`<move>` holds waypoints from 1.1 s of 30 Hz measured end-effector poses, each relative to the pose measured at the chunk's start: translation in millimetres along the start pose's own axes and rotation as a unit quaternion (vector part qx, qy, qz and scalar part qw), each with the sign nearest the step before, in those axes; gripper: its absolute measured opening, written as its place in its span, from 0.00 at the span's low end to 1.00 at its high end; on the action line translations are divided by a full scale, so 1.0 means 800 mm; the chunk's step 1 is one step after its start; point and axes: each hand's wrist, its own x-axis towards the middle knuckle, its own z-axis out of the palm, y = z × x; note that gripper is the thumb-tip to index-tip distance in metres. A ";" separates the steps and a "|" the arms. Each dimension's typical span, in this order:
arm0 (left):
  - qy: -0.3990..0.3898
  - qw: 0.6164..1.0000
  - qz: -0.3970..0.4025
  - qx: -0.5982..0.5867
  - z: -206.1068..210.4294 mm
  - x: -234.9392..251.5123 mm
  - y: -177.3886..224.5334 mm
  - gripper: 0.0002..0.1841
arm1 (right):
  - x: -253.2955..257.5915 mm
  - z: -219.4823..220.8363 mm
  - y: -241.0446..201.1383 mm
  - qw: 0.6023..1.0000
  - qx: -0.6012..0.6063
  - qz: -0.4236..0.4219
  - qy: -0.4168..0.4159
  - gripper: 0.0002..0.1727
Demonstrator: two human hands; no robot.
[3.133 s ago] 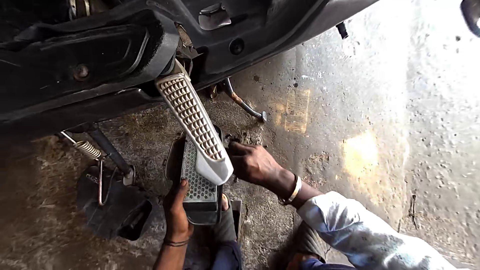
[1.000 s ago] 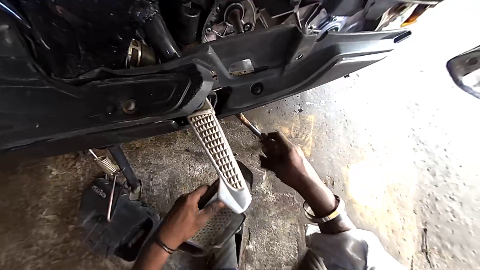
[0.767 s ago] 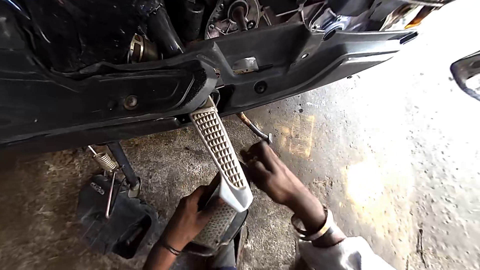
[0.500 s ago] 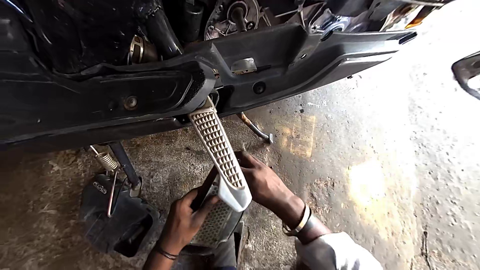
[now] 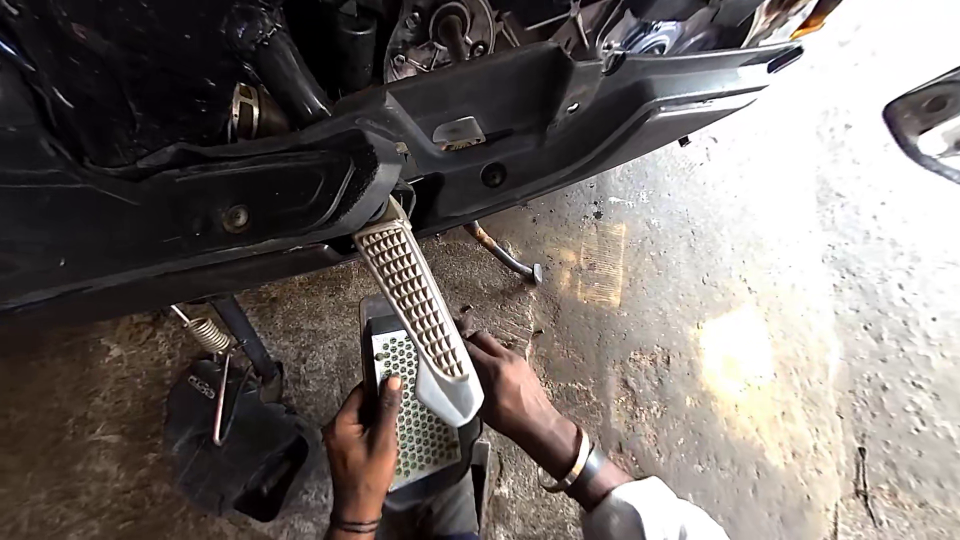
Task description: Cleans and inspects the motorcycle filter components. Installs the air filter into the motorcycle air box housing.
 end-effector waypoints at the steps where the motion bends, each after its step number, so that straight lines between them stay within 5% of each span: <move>1: -0.003 1.000 -0.004 0.001 -0.003 0.000 -0.002 0.16 | -0.002 -0.001 -0.004 1.000 -0.006 -0.006 -0.009 0.23; 6: -0.039 0.999 -0.011 -0.002 -0.015 -0.001 0.001 0.17 | 0.012 -0.011 0.007 0.996 0.071 0.034 -0.052 0.17; 19: -0.193 0.980 0.015 0.041 -0.032 -0.006 0.022 0.20 | 0.019 -0.003 0.013 0.956 0.190 -0.037 0.219 0.13; 25: -0.131 0.991 0.021 0.028 -0.025 -0.022 0.008 0.21 | 0.024 -0.020 0.008 0.992 0.076 -0.073 0.067 0.14; 33: 0.010 0.999 0.031 -0.002 -0.022 -0.006 0.016 0.19 | -0.001 0.006 0.000 0.994 0.041 -0.038 0.098 0.12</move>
